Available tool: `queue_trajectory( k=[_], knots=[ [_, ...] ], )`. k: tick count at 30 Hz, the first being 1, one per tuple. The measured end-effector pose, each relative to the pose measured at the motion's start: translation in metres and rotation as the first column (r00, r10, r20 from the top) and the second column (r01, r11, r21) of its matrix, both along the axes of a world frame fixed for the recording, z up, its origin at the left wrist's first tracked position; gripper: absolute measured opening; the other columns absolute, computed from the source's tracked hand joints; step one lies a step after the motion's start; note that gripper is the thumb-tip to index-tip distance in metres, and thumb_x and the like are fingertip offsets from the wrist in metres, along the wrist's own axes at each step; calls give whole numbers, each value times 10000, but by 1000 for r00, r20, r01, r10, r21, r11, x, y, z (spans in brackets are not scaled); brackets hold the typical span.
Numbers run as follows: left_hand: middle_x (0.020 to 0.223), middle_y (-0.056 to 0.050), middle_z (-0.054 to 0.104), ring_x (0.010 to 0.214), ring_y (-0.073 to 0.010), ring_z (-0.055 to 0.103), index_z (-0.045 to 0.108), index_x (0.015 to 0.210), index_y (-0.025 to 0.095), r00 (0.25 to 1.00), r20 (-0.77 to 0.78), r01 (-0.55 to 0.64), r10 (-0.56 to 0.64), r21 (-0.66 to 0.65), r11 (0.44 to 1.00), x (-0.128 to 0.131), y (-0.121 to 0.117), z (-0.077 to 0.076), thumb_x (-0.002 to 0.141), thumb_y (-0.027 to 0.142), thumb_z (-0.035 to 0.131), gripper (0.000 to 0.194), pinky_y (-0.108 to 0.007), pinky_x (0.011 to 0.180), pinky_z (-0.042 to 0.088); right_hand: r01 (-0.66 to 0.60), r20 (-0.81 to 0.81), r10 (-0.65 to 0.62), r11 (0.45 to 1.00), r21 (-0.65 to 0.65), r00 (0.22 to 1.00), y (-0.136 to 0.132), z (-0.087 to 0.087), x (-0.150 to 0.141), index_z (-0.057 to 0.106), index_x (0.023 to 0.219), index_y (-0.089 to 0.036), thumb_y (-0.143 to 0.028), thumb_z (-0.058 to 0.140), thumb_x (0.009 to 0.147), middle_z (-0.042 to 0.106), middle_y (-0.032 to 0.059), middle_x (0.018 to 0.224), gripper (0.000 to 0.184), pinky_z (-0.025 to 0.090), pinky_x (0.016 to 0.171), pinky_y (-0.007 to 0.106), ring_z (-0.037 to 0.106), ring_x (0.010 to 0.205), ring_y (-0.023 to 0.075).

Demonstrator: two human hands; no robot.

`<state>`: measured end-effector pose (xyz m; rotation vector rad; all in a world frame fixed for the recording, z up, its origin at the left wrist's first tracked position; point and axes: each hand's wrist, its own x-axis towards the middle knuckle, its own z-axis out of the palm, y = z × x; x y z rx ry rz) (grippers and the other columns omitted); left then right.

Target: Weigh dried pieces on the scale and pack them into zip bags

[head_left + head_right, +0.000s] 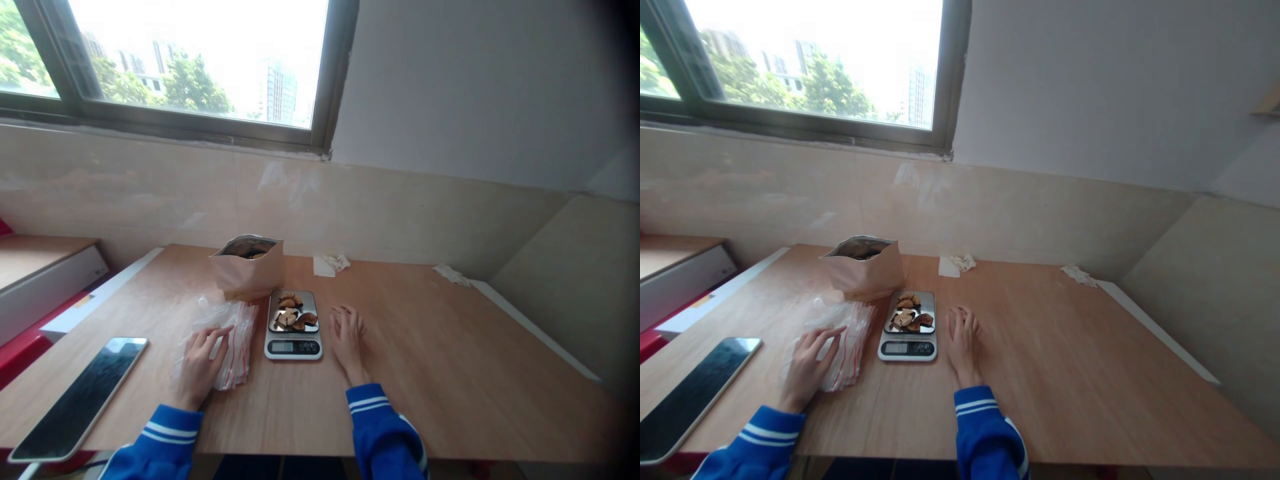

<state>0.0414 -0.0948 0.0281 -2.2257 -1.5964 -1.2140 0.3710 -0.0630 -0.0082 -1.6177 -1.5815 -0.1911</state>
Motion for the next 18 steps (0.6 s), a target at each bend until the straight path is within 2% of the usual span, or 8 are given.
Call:
queue_trajectory(
  k=[4, 9, 11, 13, 16, 18],
  knots=[
    [925, -53, 628, 877, -214, 580, 665, 1060, 216, 1000, -1, 17, -17, 1, 1000, -1, 1, -3, 903, 279, 477, 253, -366, 814, 431, -114, 84, 117, 993, -39, 989, -3, 5, -17, 588, 1129, -247, -386, 457, 919, 527, 88, 1193, 284, 352, 869, 385, 492, 1051, 243],
    [917, -49, 617, 872, -212, 571, 660, 1063, 222, 1000, 4, 17, -17, -4, 1000, -1, 0, -4, 906, 275, 479, 245, -367, 817, 427, -81, 73, 81, 997, 4, 994, -1, 5, -22, 654, 920, -232, -351, 511, 890, 586, 63, 1046, 189, 342, 840, 357, 507, 957, 223],
    [919, -49, 616, 879, -211, 571, 660, 1056, 226, 1000, 4, 14, -14, 0, 1000, -2, -1, -4, 907, 275, 478, 240, -366, 820, 425, 18, 22, -19, 999, 47, 1000, 0, 6, -18, 657, 851, -215, -349, 509, 889, 604, 65, 966, 203, 333, 828, 363, 511, 916, 228],
    [919, -49, 615, 878, -211, 572, 659, 1053, 225, 1000, 4, 12, -12, 3, 1000, -2, -1, -3, 908, 275, 476, 239, -366, 821, 424, 191, -48, -187, 979, 77, 981, 1, 6, -9, 652, 816, -196, -359, 502, 889, 612, 78, 918, 233, 322, 816, 379, 512, 899, 247],
    [920, -50, 614, 874, -210, 573, 658, 1057, 220, 1000, 1, 19, -19, 3, 1000, -2, 0, -4, 905, 273, 479, 240, -365, 817, 426, 435, -142, -423, 898, 64, 895, 2, 5, 6, 650, 811, -178, -383, 504, 876, 606, 116, 921, 260, 310, 795, 403, 502, 919, 291],
    [922, -50, 615, 874, -211, 572, 658, 1060, 219, 1000, -5, 22, -22, -1, 1000, -2, 0, -4, 903, 269, 483, 240, -366, 816, 424, 521, -174, -509, 853, 27, 843, 2, 3, 14, 659, 867, -172, -395, 501, 867, 592, 147, 955, 273, 308, 785, 418, 490, 938, 319]
  ],
)
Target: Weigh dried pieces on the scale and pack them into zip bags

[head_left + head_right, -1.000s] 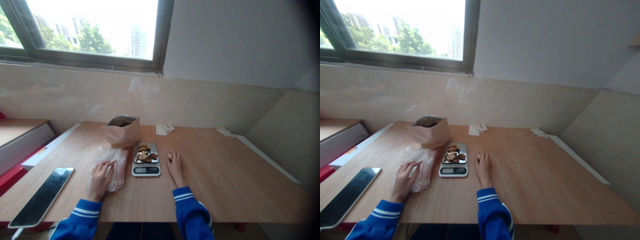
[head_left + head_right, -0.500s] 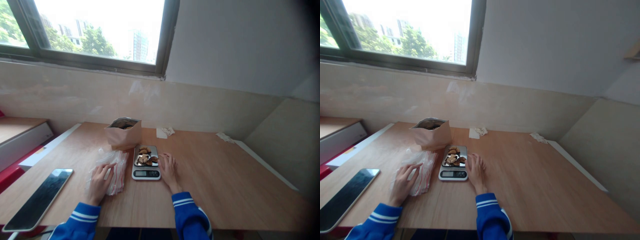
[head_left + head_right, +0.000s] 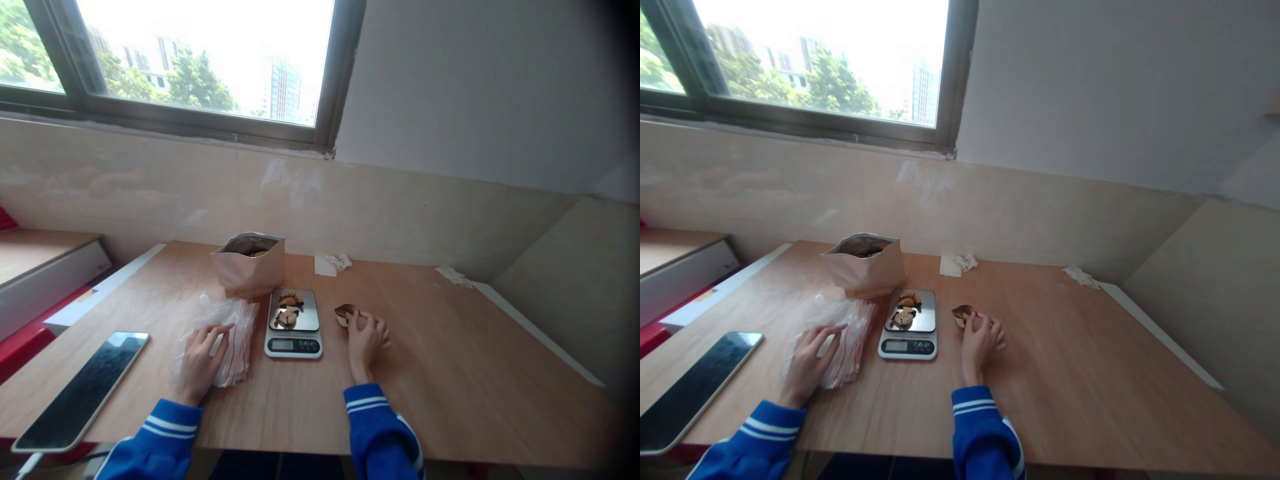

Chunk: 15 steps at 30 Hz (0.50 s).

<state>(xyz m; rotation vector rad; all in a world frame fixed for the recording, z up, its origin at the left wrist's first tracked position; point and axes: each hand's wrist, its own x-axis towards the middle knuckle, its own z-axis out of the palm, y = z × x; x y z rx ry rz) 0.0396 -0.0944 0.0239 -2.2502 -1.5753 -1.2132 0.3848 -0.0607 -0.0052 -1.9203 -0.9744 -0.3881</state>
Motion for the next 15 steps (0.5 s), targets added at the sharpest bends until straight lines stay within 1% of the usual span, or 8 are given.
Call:
queue_trajectory(
  k=[2, 4, 5, 7, 10, 12, 13, 15],
  knots=[
    [925, -50, 615, 877, -212, 572, 656, 1067, 219, 1000, -6, -1, 1, -5, 1000, 0, 0, 0, 902, 266, 485, 241, -366, 816, 422, 39, -23, -39, 999, -17, 999, 0, -2, 4, 651, 952, -159, -404, 496, 862, 572, 175, 998, 303, 313, 778, 432, 479, 953, 338],
    [924, -49, 616, 880, -214, 573, 655, 1071, 219, 1000, -7, -4, 3, -7, 1000, 0, 0, -1, 902, 265, 485, 244, -366, 817, 422, 25, -16, -25, 1000, 3, 1000, 1, -4, 4, 620, 1023, -141, -392, 487, 860, 550, 189, 1036, 329, 322, 780, 437, 471, 967, 343],
    [922, -49, 616, 880, -214, 574, 655, 1070, 219, 1000, -7, -3, 3, -8, 1000, 0, 0, -1, 902, 265, 484, 244, -365, 817, 423, -13, 1, 13, 1000, 22, 1000, 1, -5, 2, 604, 1034, -136, -373, 479, 860, 543, 186, 1041, 319, 328, 785, 434, 469, 968, 338],
    [916, -49, 616, 877, -214, 574, 657, 1062, 218, 1000, -4, -2, 2, -10, 1000, 0, 0, -1, 902, 265, 483, 241, -366, 816, 426, -139, 58, 137, 990, 35, 989, 1, -8, 0, 584, 1011, -142, -322, 471, 855, 537, 162, 1033, 264, 340, 798, 425, 470, 960, 318],
    [916, -49, 617, 871, -213, 575, 659, 1051, 217, 1000, 2, -3, 3, -12, 1000, 0, 1, -1, 903, 270, 480, 238, -368, 815, 430, -320, 130, 323, 946, -41, 937, 1, -13, -4, 561, 984, -150, -248, 486, 826, 531, 140, 1031, 201, 361, 821, 424, 468, 952, 299],
    [917, -49, 619, 868, -212, 577, 660, 1047, 220, 1000, 6, -3, 3, -16, 1000, 1, 1, 0, 904, 275, 475, 241, -369, 812, 436, -383, 132, 392, 920, -89, 910, 1, -17, -5, 545, 999, -144, -205, 492, 805, 521, 143, 1034, 211, 378, 830, 431, 465, 958, 296],
    [918, -49, 620, 867, -211, 578, 661, 1045, 220, 1000, 7, 0, 1, -20, 1000, 1, 0, 0, 905, 278, 472, 242, -367, 807, 439, -408, 121, 417, 908, -92, 901, 1, -18, -5, 539, 1005, -142, -183, 483, 799, 517, 144, 1029, 217, 389, 832, 431, 467, 959, 291],
    [918, -49, 622, 866, -209, 577, 661, 1040, 222, 1000, 10, 5, -5, -30, 1000, 1, 0, 1, 908, 286, 465, 245, -364, 797, 445, -452, 87, 455, 891, -53, 886, 1, -19, -5, 537, 1001, -145, -155, 458, 805, 511, 139, 1014, 212, 412, 831, 426, 476, 960, 278]
  ],
)
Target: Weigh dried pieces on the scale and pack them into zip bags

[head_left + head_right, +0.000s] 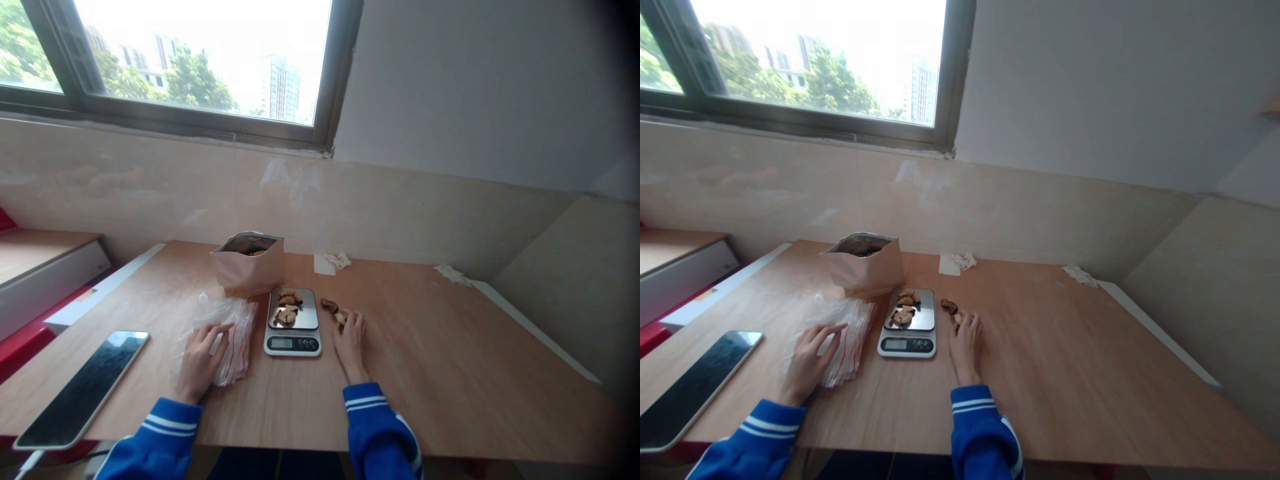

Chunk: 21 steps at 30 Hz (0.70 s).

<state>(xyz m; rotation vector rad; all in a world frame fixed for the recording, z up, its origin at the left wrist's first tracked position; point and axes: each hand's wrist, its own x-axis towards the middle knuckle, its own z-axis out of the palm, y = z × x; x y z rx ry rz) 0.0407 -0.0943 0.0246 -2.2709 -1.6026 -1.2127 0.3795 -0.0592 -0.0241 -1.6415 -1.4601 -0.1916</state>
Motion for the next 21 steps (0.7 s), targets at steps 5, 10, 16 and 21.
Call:
queue_trajectory(
  k=[5, 10, 16, 21],
  knots=[
    [918, -49, 621, 875, -210, 577, 659, 1055, 227, 1000, -1, -4, 4, -3, 1000, 0, 0, 0, 906, 287, 468, 250, -366, 804, 449, -119, -163, 141, 983, 141, 977, -1, 12, -9, 551, 1027, -175, -246, 471, 876, 540, 99, 978, 184, 477, 795, 372, 534, 911, 221],
    [925, -48, 618, 882, -206, 576, 656, 1050, 225, 1000, -7, -2, 2, -6, 1000, 0, 0, -1, 907, 276, 470, 240, -364, 815, 448, -176, -177, 242, 930, 322, 954, -4, 29, -30, 557, 1095, -183, -298, 551, 886, 606, 93, 1023, 239, 508, 799, 328, 588, 915, 183],
    [929, -47, 624, 890, -205, 580, 651, 1052, 228, 1000, -6, -3, 3, -15, 1000, 0, 0, -1, 908, 283, 469, 239, -359, 818, 452, -342, 9, 356, 891, 298, 934, -5, 32, -41, 592, 1141, -215, -232, 491, 928, 654, 76, 1113, 236, 480, 948, 362, 593, 1090, 180],
    [918, -47, 626, 881, -205, 582, 656, 1054, 233, 1000, -5, 0, 0, -8, 1000, 1, -1, 1, 908, 284, 466, 245, -356, 811, 459, -445, 73, 440, 877, 179, 895, -9, 35, -40, 663, 981, -220, -141, 395, 925, 662, 71, 1156, 286, 457, 991, 400, 590, 1122, 180]
  ],
)
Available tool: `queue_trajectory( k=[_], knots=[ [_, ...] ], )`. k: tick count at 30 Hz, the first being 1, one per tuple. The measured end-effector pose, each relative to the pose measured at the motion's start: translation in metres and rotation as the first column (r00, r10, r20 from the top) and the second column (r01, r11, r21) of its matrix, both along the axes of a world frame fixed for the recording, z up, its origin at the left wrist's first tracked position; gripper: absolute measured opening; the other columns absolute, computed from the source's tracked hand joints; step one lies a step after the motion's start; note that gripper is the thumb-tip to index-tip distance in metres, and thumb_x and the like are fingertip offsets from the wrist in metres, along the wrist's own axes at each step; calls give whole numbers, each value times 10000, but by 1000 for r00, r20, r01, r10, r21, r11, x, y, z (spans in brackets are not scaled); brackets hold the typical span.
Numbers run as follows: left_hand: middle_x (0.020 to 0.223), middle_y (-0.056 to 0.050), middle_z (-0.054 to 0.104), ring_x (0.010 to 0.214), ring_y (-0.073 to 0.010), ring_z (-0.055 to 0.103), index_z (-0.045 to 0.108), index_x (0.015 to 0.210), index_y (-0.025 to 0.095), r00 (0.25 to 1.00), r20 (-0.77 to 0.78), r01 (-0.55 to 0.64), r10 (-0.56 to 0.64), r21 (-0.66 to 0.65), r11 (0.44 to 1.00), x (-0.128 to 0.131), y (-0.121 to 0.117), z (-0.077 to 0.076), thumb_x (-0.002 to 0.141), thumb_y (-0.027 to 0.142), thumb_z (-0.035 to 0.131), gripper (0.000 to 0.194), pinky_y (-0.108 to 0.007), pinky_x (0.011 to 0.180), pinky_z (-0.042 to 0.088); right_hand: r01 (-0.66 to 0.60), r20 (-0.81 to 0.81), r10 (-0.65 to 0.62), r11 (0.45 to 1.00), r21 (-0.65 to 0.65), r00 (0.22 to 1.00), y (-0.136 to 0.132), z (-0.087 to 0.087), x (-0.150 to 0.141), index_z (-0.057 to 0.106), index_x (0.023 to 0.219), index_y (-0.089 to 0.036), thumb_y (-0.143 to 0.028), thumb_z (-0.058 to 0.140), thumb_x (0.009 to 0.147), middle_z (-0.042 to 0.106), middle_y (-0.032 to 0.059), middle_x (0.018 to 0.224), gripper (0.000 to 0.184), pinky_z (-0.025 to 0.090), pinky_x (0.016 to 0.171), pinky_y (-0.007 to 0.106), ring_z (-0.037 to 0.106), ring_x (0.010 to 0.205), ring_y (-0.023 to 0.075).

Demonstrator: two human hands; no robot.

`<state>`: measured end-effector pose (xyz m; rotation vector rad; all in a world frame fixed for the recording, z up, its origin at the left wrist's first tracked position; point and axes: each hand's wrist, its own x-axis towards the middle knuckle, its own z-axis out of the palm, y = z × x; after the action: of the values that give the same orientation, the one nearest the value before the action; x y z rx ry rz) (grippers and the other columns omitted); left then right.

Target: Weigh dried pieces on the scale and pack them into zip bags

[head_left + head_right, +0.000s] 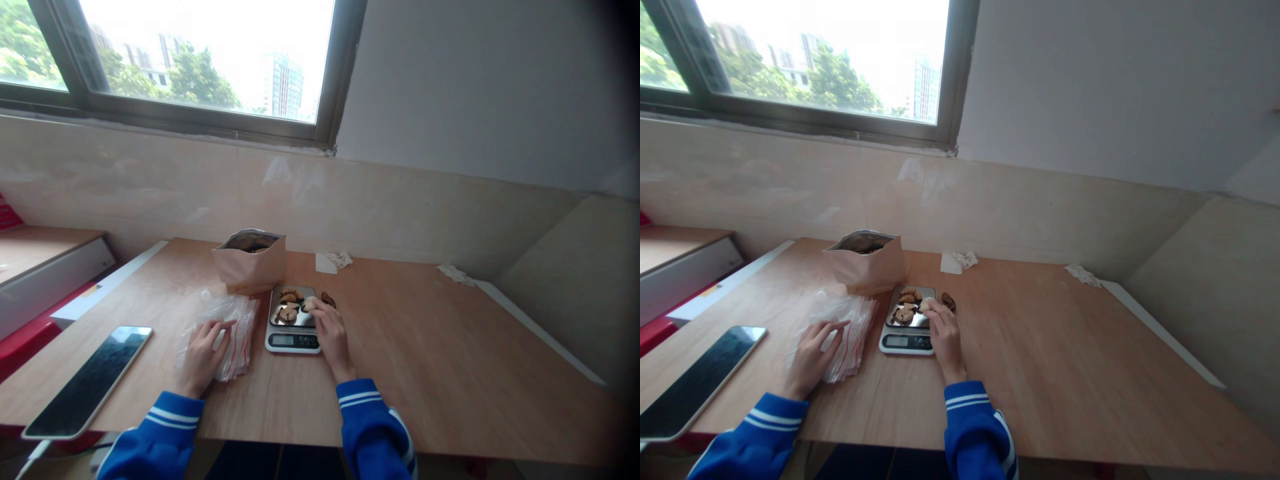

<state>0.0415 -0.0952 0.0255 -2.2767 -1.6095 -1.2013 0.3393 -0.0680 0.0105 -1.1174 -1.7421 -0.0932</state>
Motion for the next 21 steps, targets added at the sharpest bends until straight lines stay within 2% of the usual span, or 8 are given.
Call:
queue_trajectory(
  k=[3, 6, 10, 13, 17, 21],
  knots=[
    [918, -48, 627, 878, -205, 580, 655, 1051, 232, 1000, 0, 1, -1, -1, 1000, 0, 0, 1, 908, 279, 465, 243, -357, 811, 457, -55, -14, 54, 997, -48, 998, -4, 2, 0, 656, 952, -201, -100, 377, 882, 661, 92, 1154, 304, 474, 963, 400, 592, 1122, 193],
    [923, -48, 628, 882, -207, 579, 655, 1047, 231, 1000, -3, 0, 0, -14, 1000, 0, 0, 1, 907, 272, 466, 239, -360, 819, 451, -41, -87, 34, 997, -69, 996, -5, 0, 1, 630, 959, -188, -98, 369, 871, 657, 103, 1146, 290, 472, 950, 394, 592, 1111, 199],
    [924, -49, 628, 881, -209, 576, 657, 1041, 226, 1000, -2, -3, 3, -25, 1000, 0, 0, 0, 905, 267, 466, 238, -365, 822, 446, 91, -158, -102, 993, -78, 982, 1, -11, 5, 599, 979, -182, -119, 344, 884, 638, 116, 1149, 279, 456, 938, 389, 577, 1101, 201],
    [922, -52, 626, 881, -211, 575, 658, 1039, 217, 1000, 5, -3, 4, -29, 1000, 0, 0, 0, 908, 269, 462, 242, -369, 823, 446, 213, -175, -236, 967, -141, 956, 7, -22, 10, 568, 1039, -158, -126, 328, 878, 620, 139, 1128, 290, 454, 914, 396, 558, 1091, 217],
    [920, -56, 625, 880, -209, 578, 659, 1039, 212, 1000, 6, 1, -1, -36, 999, 0, -1, 0, 909, 272, 457, 247, -366, 824, 451, 249, -47, -272, 926, -283, 961, 10, -32, 15, 591, 917, -162, -147, 376, 855, 624, 130, 1017, 224, 462, 853, 387, 566, 992, 237],
    [924, -57, 623, 887, -207, 580, 656, 1046, 216, 1000, 8, 9, -8, -48, 999, 0, -1, 1, 912, 273, 452, 250, -358, 817, 455, 256, 34, -259, 915, -313, 965, 10, -36, 16, 598, 865, -178, -152, 388, 851, 628, 107, 928, 212, 454, 826, 377, 562, 936, 243]
  ],
)
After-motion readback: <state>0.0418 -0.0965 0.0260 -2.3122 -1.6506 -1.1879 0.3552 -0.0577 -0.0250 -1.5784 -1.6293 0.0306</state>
